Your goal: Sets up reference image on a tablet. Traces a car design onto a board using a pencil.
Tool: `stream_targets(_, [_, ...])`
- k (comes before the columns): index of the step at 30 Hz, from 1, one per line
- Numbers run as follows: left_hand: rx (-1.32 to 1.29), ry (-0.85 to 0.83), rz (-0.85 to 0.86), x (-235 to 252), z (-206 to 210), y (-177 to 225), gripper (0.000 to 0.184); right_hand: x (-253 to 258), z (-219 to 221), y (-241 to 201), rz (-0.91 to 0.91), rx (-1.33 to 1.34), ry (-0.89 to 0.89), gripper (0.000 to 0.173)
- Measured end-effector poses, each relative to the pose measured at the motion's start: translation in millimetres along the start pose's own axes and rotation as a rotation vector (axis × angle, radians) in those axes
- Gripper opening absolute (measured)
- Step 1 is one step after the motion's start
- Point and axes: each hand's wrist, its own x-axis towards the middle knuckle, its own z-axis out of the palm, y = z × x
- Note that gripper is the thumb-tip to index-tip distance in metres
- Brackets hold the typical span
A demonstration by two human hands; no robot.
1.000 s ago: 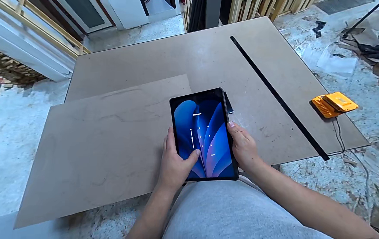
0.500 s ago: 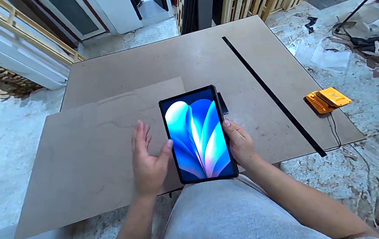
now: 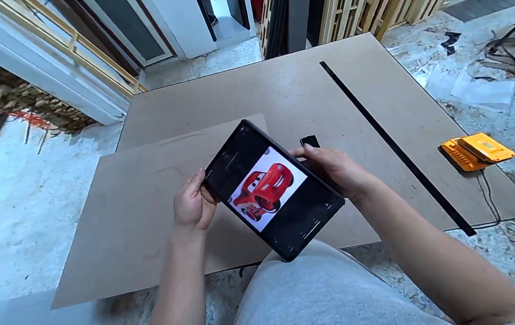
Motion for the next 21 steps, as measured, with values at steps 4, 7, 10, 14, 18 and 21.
stream_targets(4, [-0.252,0.302,0.073,-18.9,-21.1,-36.2,0.050,-22.6,-0.7,33.1,-0.068,0.114,0.117,0.081])
stream_targets(7, [-0.403,0.344,0.094,-40.8,-22.5,-53.4,0.052,-35.0,16.6,60.1,-0.161,0.121,0.268,0.069])
stream_targets(10, [-0.488,0.234,0.057,-57.9,-22.5,-72.1,0.048,-36.1,30.2,64.0,-0.262,0.089,0.340,0.064])
stream_targets(14, [-0.503,0.102,-0.024,-73.7,-37.7,-95.1,0.037,-24.6,24.2,56.3,-0.339,-0.030,0.371,0.067])
stream_targets(18, [-0.295,0.181,-0.084,-87.6,-48.8,-102.2,0.051,-6.0,26.7,71.2,-0.261,-0.116,0.348,0.066])
stream_targets(21, [-0.176,0.247,-0.107,-97.9,-77.1,-110.2,0.056,6.1,42.9,96.4,-0.138,-0.084,0.353,0.064])
